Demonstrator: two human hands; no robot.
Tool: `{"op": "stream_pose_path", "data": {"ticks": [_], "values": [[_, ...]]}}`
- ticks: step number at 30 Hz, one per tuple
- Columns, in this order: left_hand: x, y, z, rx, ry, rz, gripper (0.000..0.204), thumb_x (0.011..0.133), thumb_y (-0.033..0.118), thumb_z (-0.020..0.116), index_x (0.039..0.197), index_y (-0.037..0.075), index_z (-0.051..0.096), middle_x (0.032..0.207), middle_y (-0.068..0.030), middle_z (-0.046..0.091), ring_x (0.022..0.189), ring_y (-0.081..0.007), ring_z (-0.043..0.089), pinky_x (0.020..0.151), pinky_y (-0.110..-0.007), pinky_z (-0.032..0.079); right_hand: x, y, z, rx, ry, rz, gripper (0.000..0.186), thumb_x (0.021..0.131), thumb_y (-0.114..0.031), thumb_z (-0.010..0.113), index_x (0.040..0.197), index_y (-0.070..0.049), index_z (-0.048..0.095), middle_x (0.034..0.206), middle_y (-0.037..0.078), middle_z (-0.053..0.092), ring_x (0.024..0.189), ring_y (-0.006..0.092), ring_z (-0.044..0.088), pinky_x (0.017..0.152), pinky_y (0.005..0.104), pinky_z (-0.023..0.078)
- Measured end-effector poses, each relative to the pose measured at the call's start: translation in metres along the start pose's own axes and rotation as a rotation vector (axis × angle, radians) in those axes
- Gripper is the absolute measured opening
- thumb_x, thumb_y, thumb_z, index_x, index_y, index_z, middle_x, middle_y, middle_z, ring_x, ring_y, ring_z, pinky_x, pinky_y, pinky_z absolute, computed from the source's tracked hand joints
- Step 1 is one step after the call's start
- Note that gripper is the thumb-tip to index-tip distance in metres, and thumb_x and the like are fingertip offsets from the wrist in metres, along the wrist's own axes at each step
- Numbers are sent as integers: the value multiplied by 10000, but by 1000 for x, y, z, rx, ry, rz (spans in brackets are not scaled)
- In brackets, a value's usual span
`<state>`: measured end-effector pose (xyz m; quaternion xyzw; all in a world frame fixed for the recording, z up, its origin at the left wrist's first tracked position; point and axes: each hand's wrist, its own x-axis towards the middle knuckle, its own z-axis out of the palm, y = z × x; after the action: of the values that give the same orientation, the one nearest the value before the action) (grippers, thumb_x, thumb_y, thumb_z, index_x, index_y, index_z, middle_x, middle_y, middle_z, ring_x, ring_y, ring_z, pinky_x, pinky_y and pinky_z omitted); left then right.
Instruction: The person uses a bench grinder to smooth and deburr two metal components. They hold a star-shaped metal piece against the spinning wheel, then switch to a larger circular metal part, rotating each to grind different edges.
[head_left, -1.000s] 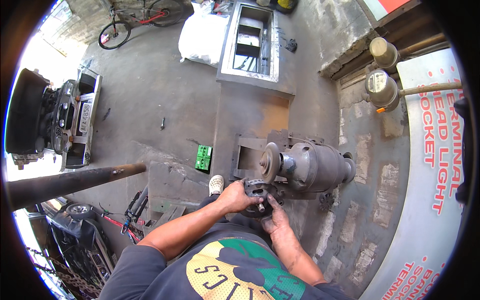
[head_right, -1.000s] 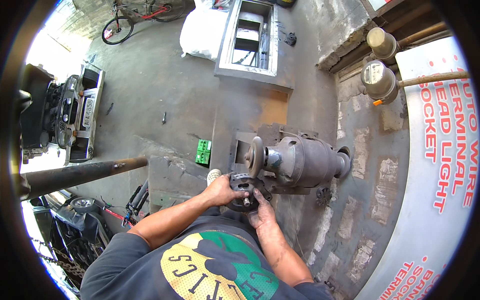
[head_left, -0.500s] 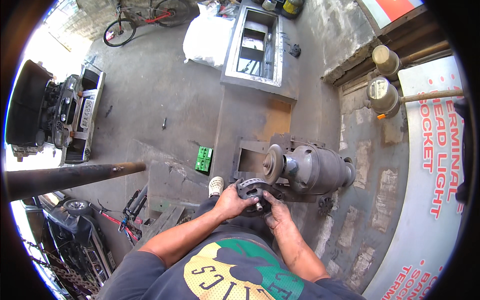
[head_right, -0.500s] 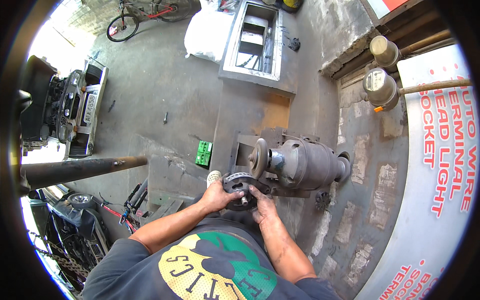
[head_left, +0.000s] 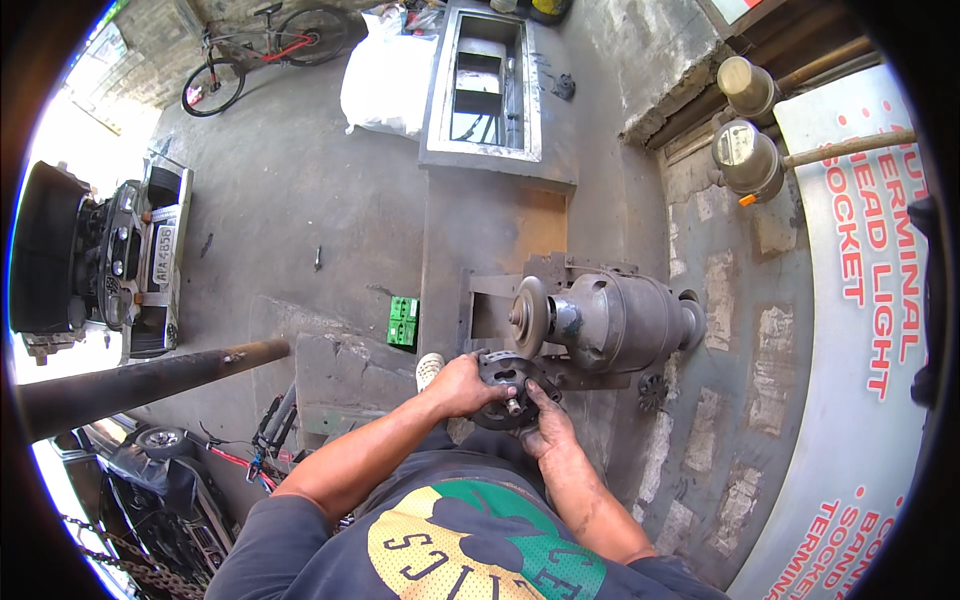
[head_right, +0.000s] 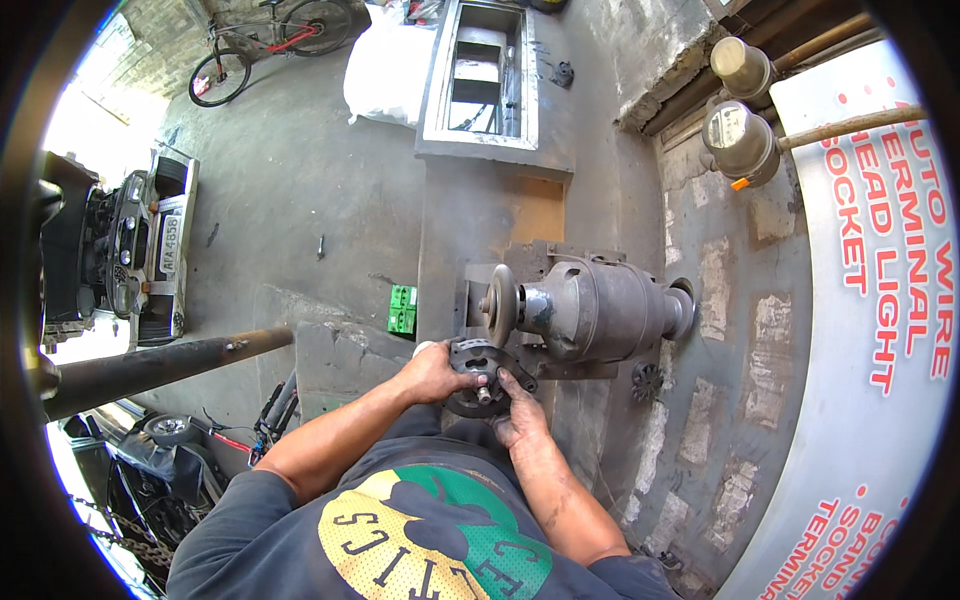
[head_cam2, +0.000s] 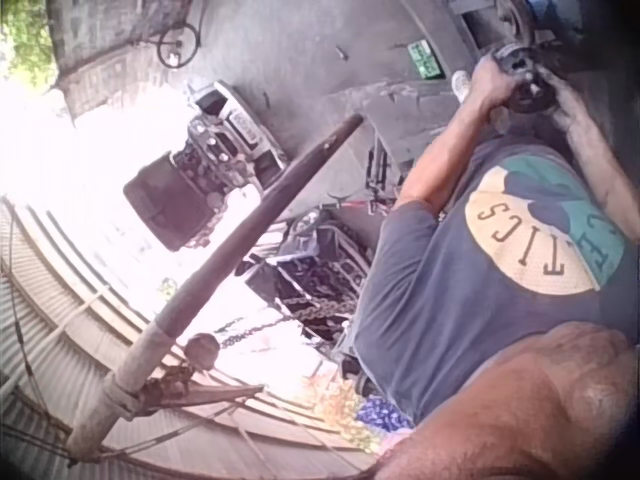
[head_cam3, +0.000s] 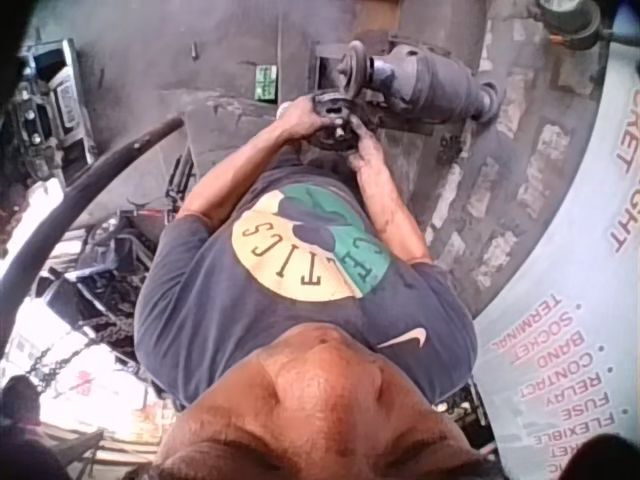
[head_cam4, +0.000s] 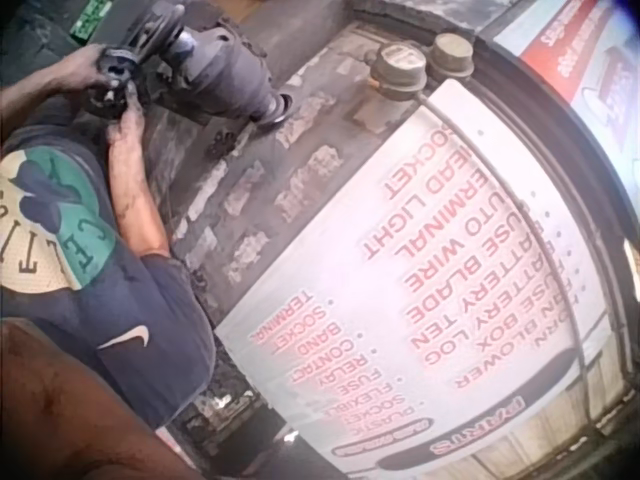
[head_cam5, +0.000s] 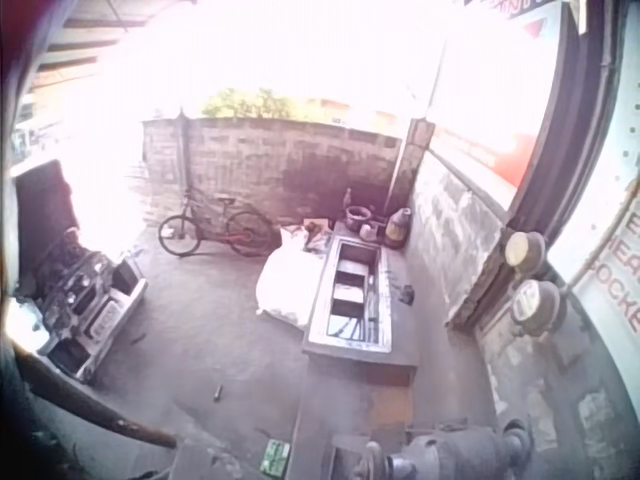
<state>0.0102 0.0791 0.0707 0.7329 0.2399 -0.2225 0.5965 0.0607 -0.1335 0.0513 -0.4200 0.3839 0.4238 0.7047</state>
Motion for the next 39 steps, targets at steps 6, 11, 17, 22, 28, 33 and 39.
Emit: {"op": "stream_pose_path", "data": {"ticks": [6, 11, 17, 22, 28, 33, 39], "values": [[9, 10, -1, 49, -97, 5, 767, 771, 476, 907, 1270, -56, 672, 1143, -241, 758, 1092, -340, 737, 977, -418, 563, -7, 4, -6, 25, 2, 4, 488, 1008, -296, 717, 1429, -105, 562, 1371, 134, 663, 1240, 339, 656, 1055, 663, 518], [15, 17, 4, 89, -114, 40, 753, 776, 491, 889, 1215, -87, 687, 1119, -269, 752, 1087, -374, 733, 953, -435, 566, -10, 4, -10, 64, -4, -27, 496, 1044, -338, 656, 1454, -86, 536, 1413, 160, 632, 1302, 361, 621, 1092, 666, 496], [33, 32, 2, 191, -239, 19, 867, 724, 542, 918, 1248, -102, 665, 1138, -275, 745, 1105, -372, 726, 990, -424, 551, -13, 2, -14, 140, 11, -5, 481, 1063, -366, 613, 1458, -102, 539, 1416, 164, 632, 1320, 368, 609, 1082, 673, 493], [36, 29, 4, 156, -219, 22, 754, 748, 499, 904, 1219, -57, 711, 1114, -254, 759, 1066, -358, 739, 951, -425, 563, -10, 0, -14, 179, 33, 12, 471, 1031, -298, 686, 1444, -117, 552, 1397, 137, 648, 1281, 345, 630, 1036, 674, 520], [19, 3, 4, 40, -118, -33, 681, 771, 442, 908, 1205, -48, 724, 1085, -216, 776, 1024, -307, 756, 925, -404, 580, -8, 5, 4, 122, 26, 25, 398, 983, -228, 756, 1351, -140, 633, 1233, 79, 721, 1121, 276, 696, 953, 647, 562], [-3, -4, 4, 25, 54, -17, 839, 766, 417, 930, 1334, -113, 611, 1166, -233, 754, 1113, -315, 733, 1000, -399, 557, 3, 9, 6, 40, -144, 8, 351, 956, -185, 785, 1287, -129, 681, 1154, 60, 752, 1047, 234, 728, 896, 527, 610], [-55, 9, 28, 254, 191, 178, 1016, 820, 349, 899, 1552, -108, 364, 1453, -301, 571, 1357, -401, 578, 1141, -429, 464, -9, 19, -27, 54, -371, -139, 338, 943, -131, 792, 1267, -114, 695, 1136, 62, 760, 1003, 202, 745, 859, 380, 634]]}}
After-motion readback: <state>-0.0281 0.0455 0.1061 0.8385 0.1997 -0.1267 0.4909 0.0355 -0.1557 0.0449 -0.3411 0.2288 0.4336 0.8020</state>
